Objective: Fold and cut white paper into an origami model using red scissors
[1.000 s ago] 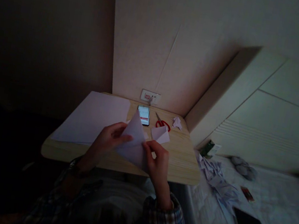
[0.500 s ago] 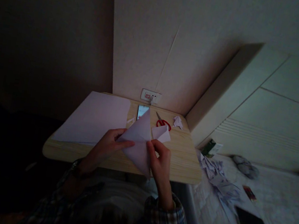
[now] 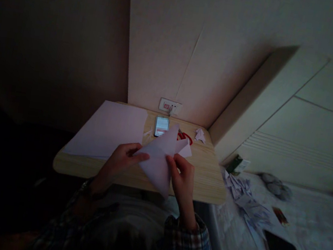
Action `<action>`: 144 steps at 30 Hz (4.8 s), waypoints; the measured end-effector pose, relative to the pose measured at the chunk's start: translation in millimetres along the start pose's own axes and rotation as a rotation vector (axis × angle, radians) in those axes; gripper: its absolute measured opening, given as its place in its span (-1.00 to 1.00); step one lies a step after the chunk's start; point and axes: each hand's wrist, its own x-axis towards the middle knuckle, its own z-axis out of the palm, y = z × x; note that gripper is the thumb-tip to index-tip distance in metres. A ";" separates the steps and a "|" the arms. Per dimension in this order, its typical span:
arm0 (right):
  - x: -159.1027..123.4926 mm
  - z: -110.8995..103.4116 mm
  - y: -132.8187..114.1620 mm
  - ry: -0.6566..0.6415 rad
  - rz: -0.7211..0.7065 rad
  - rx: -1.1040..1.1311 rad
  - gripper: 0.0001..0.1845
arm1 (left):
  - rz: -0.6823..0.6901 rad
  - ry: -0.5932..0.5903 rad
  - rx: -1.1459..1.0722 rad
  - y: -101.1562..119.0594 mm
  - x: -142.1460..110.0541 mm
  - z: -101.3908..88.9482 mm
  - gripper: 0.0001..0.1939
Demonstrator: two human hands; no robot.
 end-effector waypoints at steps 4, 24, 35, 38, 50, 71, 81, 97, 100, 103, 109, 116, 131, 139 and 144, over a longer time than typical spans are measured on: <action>0.4 0.3 1.7 -0.028 0.010 0.002 -0.61 | 0.010 0.054 -0.019 -1.9 -2.6 -2.2 -0.71; 0.6 -0.8 4.7 -0.092 -0.035 -0.051 -0.62 | 0.095 -0.019 0.098 -5.1 3.1 -13.2 -0.75; -1.7 4.3 4.9 -0.169 -0.100 -0.176 -0.66 | 0.090 -0.018 0.104 13.8 5.2 -8.6 -0.73; -2.5 4.9 3.8 -0.173 -0.111 -0.200 -0.66 | 0.090 -0.071 0.091 13.3 5.8 -10.2 -0.74; -4.2 7.9 1.1 -0.199 -0.159 -0.217 -0.64 | 0.174 0.036 -0.031 28.3 4.7 0.9 -0.76; -3.8 9.5 2.1 -0.242 -0.190 -0.259 -0.67 | 0.286 0.233 -0.084 31.1 -0.2 11.0 -0.84; -3.1 10.3 0.8 -0.238 -0.194 -0.281 -0.68 | 0.306 0.267 -0.111 34.5 -6.4 12.9 -0.85; -0.9 10.2 1.2 -0.157 -0.199 -0.264 -0.72 | 0.454 0.212 -0.165 35.3 -9.3 18.6 -0.87; 0.5 10.6 2.2 -0.098 -0.186 -0.232 -0.76 | 0.533 0.188 -0.181 35.1 -10.7 17.7 -0.90; 2.6 9.8 3.3 -0.052 -0.186 -0.235 -0.76 | 0.590 0.188 -0.168 33.5 -10.8 13.2 -0.91; 3.4 7.8 3.3 0.041 -0.089 -0.127 -0.67 | 0.357 0.171 -0.031 10.5 0.0 -8.8 -0.62; 3.5 7.2 0.6 0.080 0.028 0.020 -0.61 | 0.108 0.046 -0.010 -1.6 2.7 -15.1 -0.77; 2.1 7.9 5.2 0.061 0.114 0.172 -0.63 | 0.138 0.074 -0.013 7.4 -0.5 -15.4 -0.80; 2.3 8.1 1.5 0.048 0.112 0.198 -0.62 | 0.141 0.180 -0.094 3.1 -1.0 -12.4 -0.83; 2.2 8.9 2.6 0.100 0.109 0.200 -0.60 | 0.140 0.167 -0.172 0.6 -2.1 -4.3 -0.83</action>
